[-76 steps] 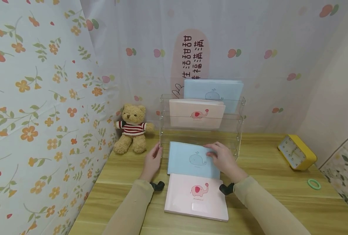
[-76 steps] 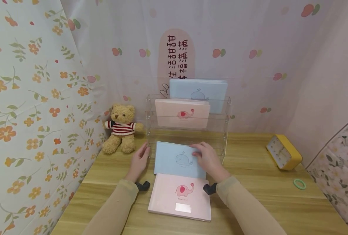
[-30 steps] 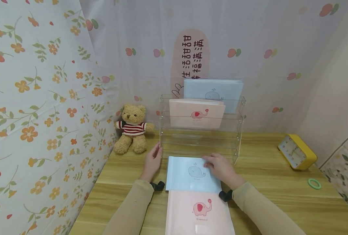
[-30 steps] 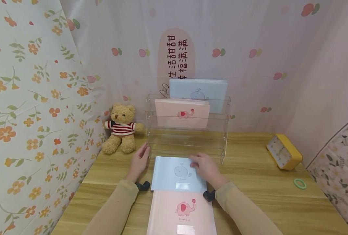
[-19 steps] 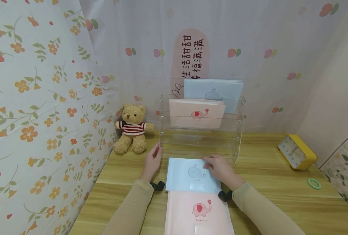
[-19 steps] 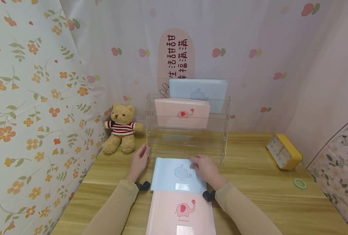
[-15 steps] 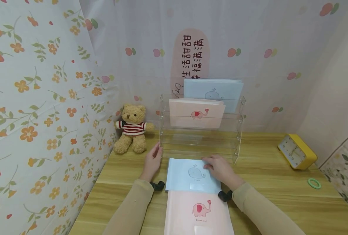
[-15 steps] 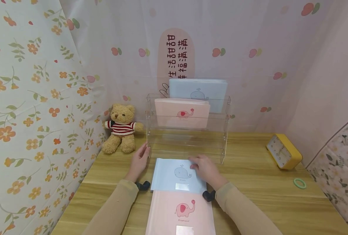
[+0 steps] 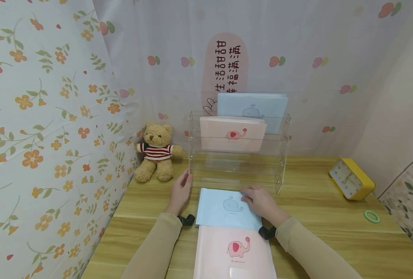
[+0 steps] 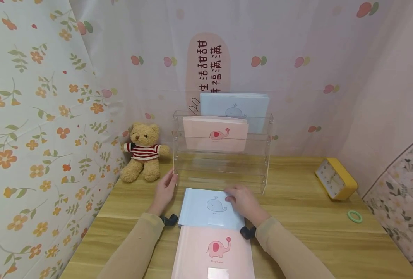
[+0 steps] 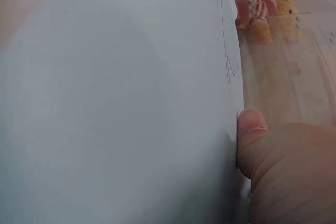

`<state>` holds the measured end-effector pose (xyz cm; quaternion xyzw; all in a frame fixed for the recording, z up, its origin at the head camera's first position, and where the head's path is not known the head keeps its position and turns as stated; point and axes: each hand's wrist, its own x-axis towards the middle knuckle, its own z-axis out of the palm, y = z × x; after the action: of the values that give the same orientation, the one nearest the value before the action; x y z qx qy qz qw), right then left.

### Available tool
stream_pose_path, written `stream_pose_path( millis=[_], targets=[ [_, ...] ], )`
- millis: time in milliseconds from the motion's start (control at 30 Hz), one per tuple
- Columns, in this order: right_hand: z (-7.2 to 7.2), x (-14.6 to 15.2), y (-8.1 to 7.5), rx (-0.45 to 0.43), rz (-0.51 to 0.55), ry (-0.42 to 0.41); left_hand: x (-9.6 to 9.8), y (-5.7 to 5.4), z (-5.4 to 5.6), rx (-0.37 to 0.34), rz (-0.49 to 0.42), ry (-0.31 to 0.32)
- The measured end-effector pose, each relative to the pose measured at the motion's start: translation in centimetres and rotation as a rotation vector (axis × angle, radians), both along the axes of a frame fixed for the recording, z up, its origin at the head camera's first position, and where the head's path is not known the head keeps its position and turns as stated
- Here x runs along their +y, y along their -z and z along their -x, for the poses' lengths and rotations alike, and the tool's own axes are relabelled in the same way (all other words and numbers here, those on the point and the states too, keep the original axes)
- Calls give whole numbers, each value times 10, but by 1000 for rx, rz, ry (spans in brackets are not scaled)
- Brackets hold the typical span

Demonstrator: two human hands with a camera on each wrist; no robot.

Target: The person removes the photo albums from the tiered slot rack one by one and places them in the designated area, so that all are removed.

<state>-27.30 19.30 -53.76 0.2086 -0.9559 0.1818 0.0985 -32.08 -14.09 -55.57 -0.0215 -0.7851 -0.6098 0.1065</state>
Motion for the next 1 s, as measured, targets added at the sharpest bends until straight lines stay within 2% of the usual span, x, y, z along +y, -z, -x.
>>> stream_pose_path(
  millis=[367, 500, 633, 733, 867, 1000],
  targets=[
    [-3, -2, -3, -27, -30, -6, 0, 2, 1, 21, 11, -1],
    [-7, -5, -11, -42, -48, -2, 0, 1, 0, 7, 3, 2],
    [-9, -7, -24, -15, -31, 6, 0, 2, 1, 5, -4, 5],
    [-7, -6, -34, 80, 33, -5, -1, 3, 2, 9, 4, 3],
    [0, -2, -49, 265, 151, -21, -1, 6, 2, 10, 17, -2],
    [11, 4, -64, 428, 282, 17, -1, 6, 2, 13, 18, -3]
  ],
)
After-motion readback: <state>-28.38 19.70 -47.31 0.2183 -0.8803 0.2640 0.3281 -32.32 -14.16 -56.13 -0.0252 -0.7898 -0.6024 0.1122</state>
